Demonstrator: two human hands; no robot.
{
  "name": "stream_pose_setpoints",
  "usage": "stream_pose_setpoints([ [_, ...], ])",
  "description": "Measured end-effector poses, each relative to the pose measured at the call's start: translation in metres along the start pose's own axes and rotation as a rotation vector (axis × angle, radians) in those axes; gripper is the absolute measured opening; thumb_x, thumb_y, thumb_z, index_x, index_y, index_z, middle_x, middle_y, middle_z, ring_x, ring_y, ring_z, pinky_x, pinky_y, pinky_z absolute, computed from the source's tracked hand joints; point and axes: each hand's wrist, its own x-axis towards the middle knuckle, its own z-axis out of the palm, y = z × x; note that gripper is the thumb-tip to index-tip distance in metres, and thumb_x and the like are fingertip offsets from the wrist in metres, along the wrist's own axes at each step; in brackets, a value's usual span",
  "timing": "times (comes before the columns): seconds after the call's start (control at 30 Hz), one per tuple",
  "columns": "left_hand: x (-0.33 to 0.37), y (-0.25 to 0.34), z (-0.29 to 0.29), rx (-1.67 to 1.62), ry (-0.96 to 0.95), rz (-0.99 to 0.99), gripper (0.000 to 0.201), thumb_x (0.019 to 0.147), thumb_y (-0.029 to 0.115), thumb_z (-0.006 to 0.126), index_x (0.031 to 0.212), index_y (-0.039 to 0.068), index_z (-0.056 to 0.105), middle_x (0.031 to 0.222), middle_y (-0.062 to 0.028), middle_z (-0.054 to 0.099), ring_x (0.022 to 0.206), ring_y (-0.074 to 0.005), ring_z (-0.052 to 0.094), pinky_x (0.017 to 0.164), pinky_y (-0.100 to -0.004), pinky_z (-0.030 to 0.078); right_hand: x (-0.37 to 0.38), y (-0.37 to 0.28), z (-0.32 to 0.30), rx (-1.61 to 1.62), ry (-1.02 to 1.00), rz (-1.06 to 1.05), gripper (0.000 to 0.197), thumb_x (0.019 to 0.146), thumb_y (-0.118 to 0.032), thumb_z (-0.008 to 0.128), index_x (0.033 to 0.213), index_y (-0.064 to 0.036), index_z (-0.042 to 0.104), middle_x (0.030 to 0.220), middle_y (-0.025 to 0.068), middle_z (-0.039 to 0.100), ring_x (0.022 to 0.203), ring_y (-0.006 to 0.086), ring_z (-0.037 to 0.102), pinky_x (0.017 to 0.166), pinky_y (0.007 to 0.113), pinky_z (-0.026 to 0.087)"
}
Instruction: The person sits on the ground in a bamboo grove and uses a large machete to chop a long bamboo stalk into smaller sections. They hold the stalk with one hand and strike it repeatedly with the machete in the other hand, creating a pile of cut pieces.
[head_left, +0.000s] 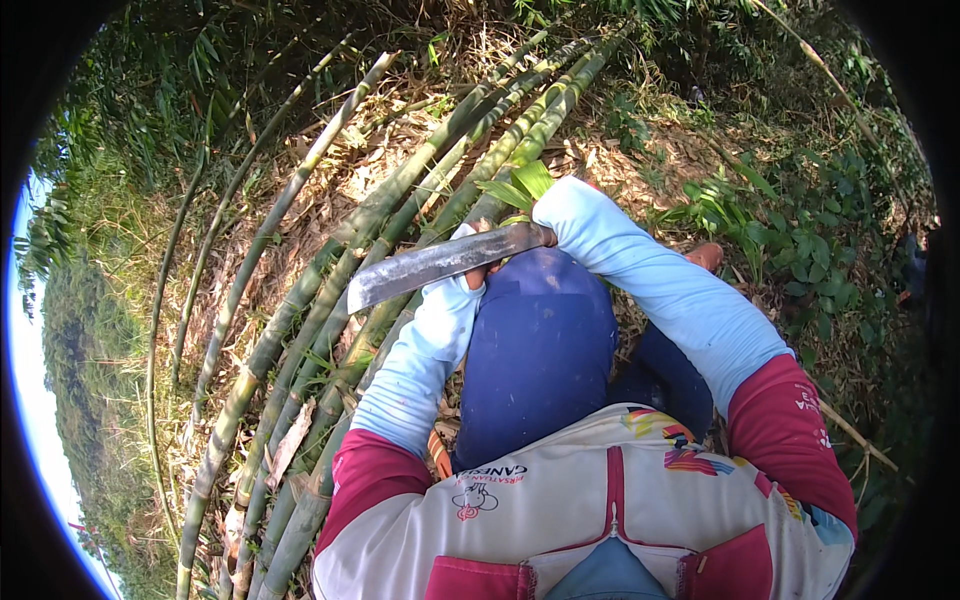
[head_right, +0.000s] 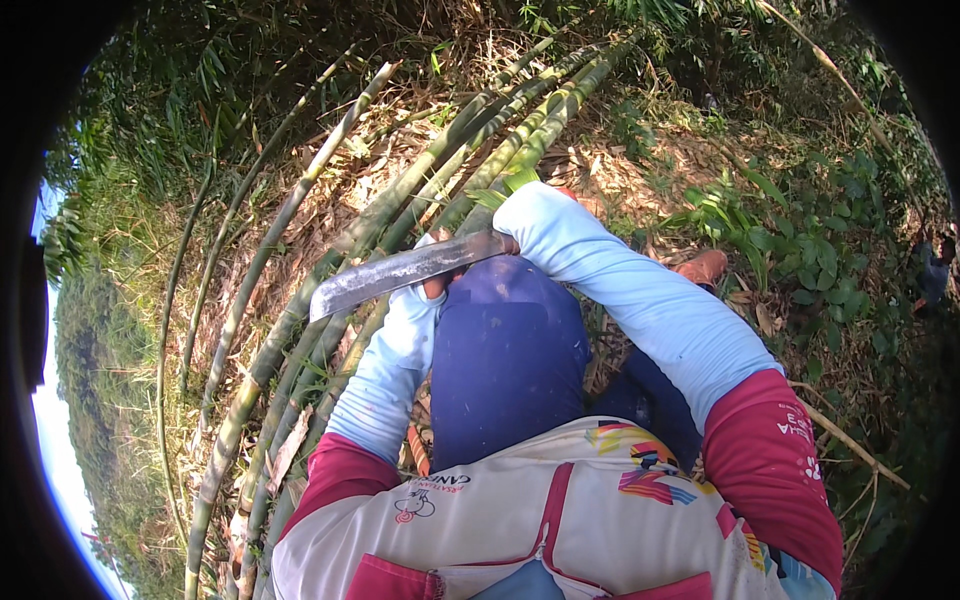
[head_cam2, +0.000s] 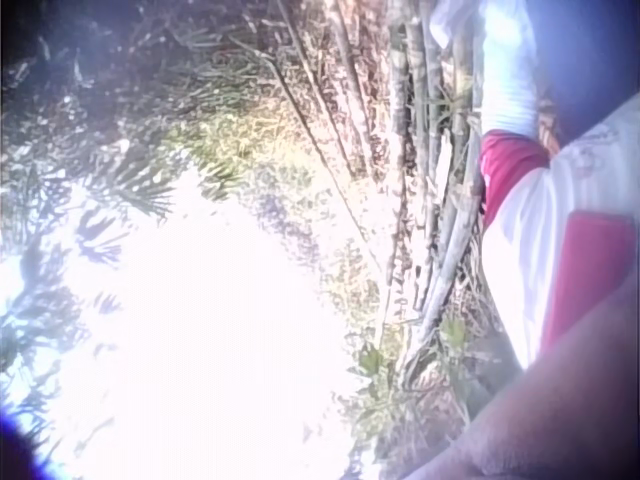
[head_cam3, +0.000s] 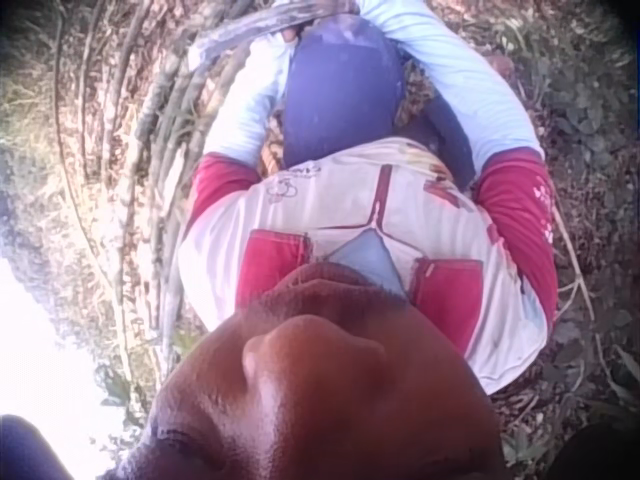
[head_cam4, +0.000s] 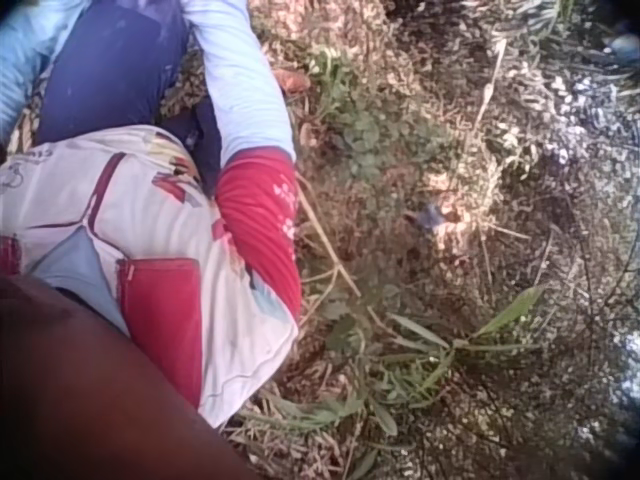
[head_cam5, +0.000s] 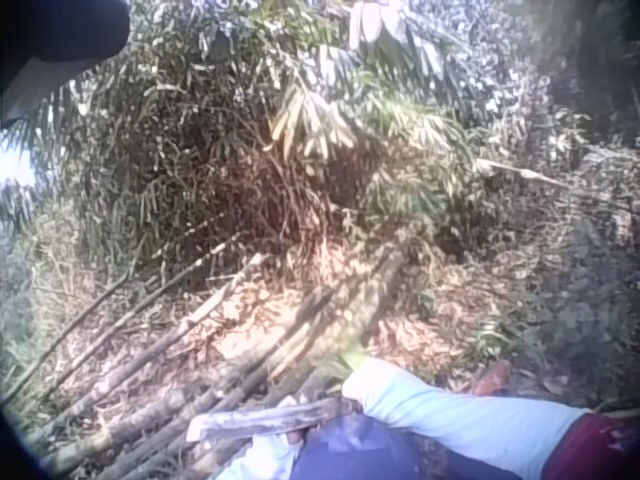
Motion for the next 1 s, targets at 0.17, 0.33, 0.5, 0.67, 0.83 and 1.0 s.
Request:
stream_pose_setpoints([
  [0.17,-0.002,0.003,-0.001,-0.032,-0.026,0.008,0.023,0.098,0.026,0.048,0.099,0.004,0.054,0.077,-0.0063,0.059,0.066,-0.0129,0.057,0.060,-0.0235,0.044,-0.001,0.000,-0.001,0.012,0.013,-0.008,0.021,0.065,-0.026,0.071,0.064,-0.0063,0.063,0.063,0.0163,0.058,0.062,0.0341,0.061,0.057,0.039,0.047],
  [0.33,-0.007,0.008,0.000,-0.005,-0.034,0.034,0.023,0.098,0.026,0.048,0.099,0.004,0.054,0.079,-0.0069,0.059,0.068,-0.0138,0.057,0.061,-0.0245,0.045,0.001,-0.009,-0.010,-0.019,-0.056,0.028,0.021,0.065,-0.027,0.069,0.073,-0.0084,0.068,0.070,0.0155,0.063,0.070,0.0331,0.065,0.064,0.038,0.051],
  [0.5,-0.012,0.013,0.000,0.141,-0.095,0.033,0.025,0.096,0.028,0.053,0.104,0.004,0.054,0.088,-0.0075,0.058,0.077,-0.0154,0.057,0.068,-0.0264,0.046,-0.001,-0.006,-0.011,0.002,-0.025,0.019,0.020,0.065,-0.027,0.069,0.073,-0.0085,0.067,0.069,0.0148,0.063,0.070,0.0325,0.065,0.064,0.039,0.051],
  [0.67,-0.025,0.052,0.002,0.662,-0.232,0.253,0.037,0.090,0.023,0.063,0.119,0.003,0.052,0.112,-0.0098,0.056,0.100,-0.0193,0.055,0.086,-0.0310,0.045,-0.001,-0.002,-0.003,-0.072,0.023,0.017,0.017,0.064,-0.023,0.069,0.071,-0.0075,0.065,0.065,0.0149,0.061,0.064,0.0343,0.062,0.060,0.040,0.050],
  [0.83,-0.021,0.078,0.006,0.750,-0.238,0.311,0.036,0.088,0.019,0.064,0.119,0.003,0.053,0.110,-0.0106,0.057,0.099,-0.0210,0.056,0.085,-0.0324,0.046,-0.004,-0.005,-0.001,-0.094,-0.021,0.072,0.013,0.072,-0.022,0.066,0.074,-0.0096,0.067,0.070,0.0129,0.064,0.069,0.0319,0.065,0.063,0.039,0.051],
  [1.0,-0.021,0.078,0.003,0.640,-0.170,0.241,0.037,0.088,0.019,0.064,0.120,0.002,0.053,0.109,-0.0107,0.058,0.098,-0.0217,0.057,0.085,-0.0329,0.045,-0.012,0.000,0.007,0.103,0.157,0.063,0.014,0.069,-0.020,0.067,0.071,-0.0064,0.066,0.062,0.0152,0.059,0.060,0.0348,0.060,0.056,0.040,0.049],
])
